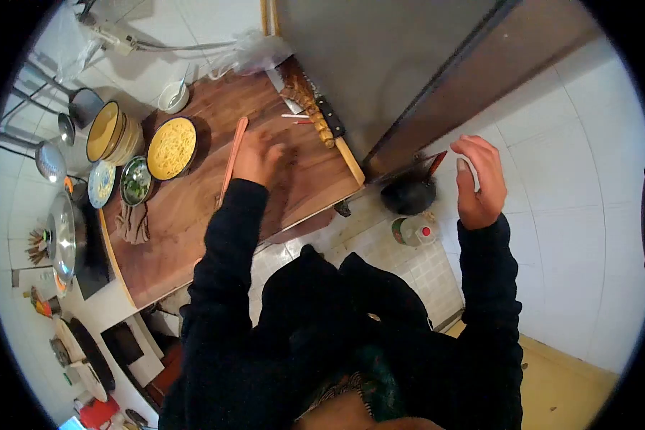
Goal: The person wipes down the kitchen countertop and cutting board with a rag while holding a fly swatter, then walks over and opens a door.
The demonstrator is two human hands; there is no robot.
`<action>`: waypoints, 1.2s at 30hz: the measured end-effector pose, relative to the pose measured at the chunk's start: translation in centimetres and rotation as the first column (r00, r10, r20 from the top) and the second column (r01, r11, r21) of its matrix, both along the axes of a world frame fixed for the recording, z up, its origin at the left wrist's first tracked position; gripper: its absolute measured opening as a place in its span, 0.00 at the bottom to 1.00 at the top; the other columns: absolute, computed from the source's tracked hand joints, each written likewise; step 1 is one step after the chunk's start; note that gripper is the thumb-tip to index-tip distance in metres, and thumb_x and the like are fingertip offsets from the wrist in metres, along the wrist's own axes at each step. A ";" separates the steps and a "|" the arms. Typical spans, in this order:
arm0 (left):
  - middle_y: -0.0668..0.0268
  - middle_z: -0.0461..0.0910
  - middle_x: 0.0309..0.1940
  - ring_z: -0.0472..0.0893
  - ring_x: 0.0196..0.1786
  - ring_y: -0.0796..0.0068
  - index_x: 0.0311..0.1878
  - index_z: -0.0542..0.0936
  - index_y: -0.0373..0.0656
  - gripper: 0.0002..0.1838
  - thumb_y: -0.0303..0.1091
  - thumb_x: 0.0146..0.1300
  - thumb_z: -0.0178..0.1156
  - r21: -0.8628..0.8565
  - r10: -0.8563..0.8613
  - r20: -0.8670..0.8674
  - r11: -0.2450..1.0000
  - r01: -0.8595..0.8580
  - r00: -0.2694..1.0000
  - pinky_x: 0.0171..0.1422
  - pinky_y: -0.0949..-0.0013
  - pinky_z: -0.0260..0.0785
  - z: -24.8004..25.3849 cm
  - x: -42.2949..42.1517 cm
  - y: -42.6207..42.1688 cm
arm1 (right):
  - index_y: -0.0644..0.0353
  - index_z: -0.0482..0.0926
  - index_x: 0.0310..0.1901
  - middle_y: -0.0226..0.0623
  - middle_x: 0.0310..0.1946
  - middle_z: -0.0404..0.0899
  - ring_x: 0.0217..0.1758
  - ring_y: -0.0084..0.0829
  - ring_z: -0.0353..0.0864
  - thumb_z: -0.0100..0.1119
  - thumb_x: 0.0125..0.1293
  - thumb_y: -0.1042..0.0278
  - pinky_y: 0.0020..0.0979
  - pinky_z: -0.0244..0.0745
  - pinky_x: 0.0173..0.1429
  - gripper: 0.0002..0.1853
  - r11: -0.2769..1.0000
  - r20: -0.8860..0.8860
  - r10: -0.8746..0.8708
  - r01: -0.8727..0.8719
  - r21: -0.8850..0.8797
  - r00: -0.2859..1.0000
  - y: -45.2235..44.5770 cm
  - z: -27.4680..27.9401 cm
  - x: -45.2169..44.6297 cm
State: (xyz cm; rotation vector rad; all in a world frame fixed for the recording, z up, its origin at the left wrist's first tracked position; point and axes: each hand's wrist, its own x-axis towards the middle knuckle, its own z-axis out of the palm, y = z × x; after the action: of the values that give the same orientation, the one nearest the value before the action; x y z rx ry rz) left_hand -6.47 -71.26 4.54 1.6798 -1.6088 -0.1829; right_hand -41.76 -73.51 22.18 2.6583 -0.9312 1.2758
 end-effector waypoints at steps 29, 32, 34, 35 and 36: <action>0.57 0.64 0.40 0.69 0.43 0.63 0.49 0.67 0.35 0.29 0.36 0.47 0.68 -0.285 -0.007 -0.365 0.953 -0.105 0.931 0.47 0.66 0.64 8.0 -25.1 -3.4 | 0.59 0.63 0.57 0.43 0.59 0.61 0.62 0.44 0.61 0.54 0.49 0.80 0.34 0.59 0.63 0.29 0.789 0.332 -0.140 -0.097 0.606 0.933 1.2 -8.2 -4.8; 0.58 0.65 0.40 0.69 0.42 0.63 0.48 0.68 0.36 0.28 0.36 0.46 0.69 -0.292 -0.002 -0.301 0.952 -0.091 0.954 0.46 0.66 0.64 8.4 -24.7 -3.1 | 0.59 0.62 0.58 0.43 0.58 0.62 0.63 0.44 0.60 0.54 0.50 0.80 0.34 0.58 0.64 0.30 0.779 0.319 -0.125 -0.106 0.618 0.940 2.0 -8.4 -5.3; 0.59 0.65 0.39 0.69 0.42 0.63 0.47 0.69 0.37 0.28 0.35 0.44 0.70 -0.303 0.006 -0.296 0.948 -0.100 0.955 0.45 0.66 0.64 8.8 -24.6 -3.0 | 0.59 0.62 0.58 0.44 0.58 0.62 0.63 0.44 0.60 0.54 0.50 0.80 0.34 0.58 0.64 0.30 0.781 0.317 -0.105 -0.119 0.613 0.942 2.3 -8.7 -5.4; 0.60 0.65 0.37 0.69 0.40 0.64 0.46 0.69 0.37 0.27 0.36 0.45 0.69 -0.314 -0.001 -0.303 0.944 -0.098 0.953 0.44 0.67 0.64 8.7 -24.4 -3.1 | 0.59 0.62 0.58 0.44 0.58 0.63 0.63 0.43 0.61 0.53 0.50 0.80 0.34 0.58 0.64 0.30 0.778 0.310 -0.101 -0.119 0.617 0.945 2.5 -9.1 -5.5; 0.61 0.66 0.36 0.69 0.38 0.66 0.46 0.69 0.36 0.26 0.36 0.46 0.68 -0.326 -0.017 -0.311 0.941 -0.090 0.950 0.43 0.67 0.63 8.5 -24.3 -3.2 | 0.59 0.63 0.58 0.44 0.58 0.63 0.63 0.43 0.61 0.53 0.50 0.80 0.34 0.58 0.64 0.29 0.770 0.310 -0.096 -0.126 0.625 0.946 2.7 -9.2 -5.5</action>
State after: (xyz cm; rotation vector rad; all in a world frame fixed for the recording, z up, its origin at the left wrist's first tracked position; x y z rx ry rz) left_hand -30.76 -74.49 13.02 1.3404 -1.2885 -0.1354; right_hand -47.21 -70.85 12.99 2.9627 -1.6662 1.6889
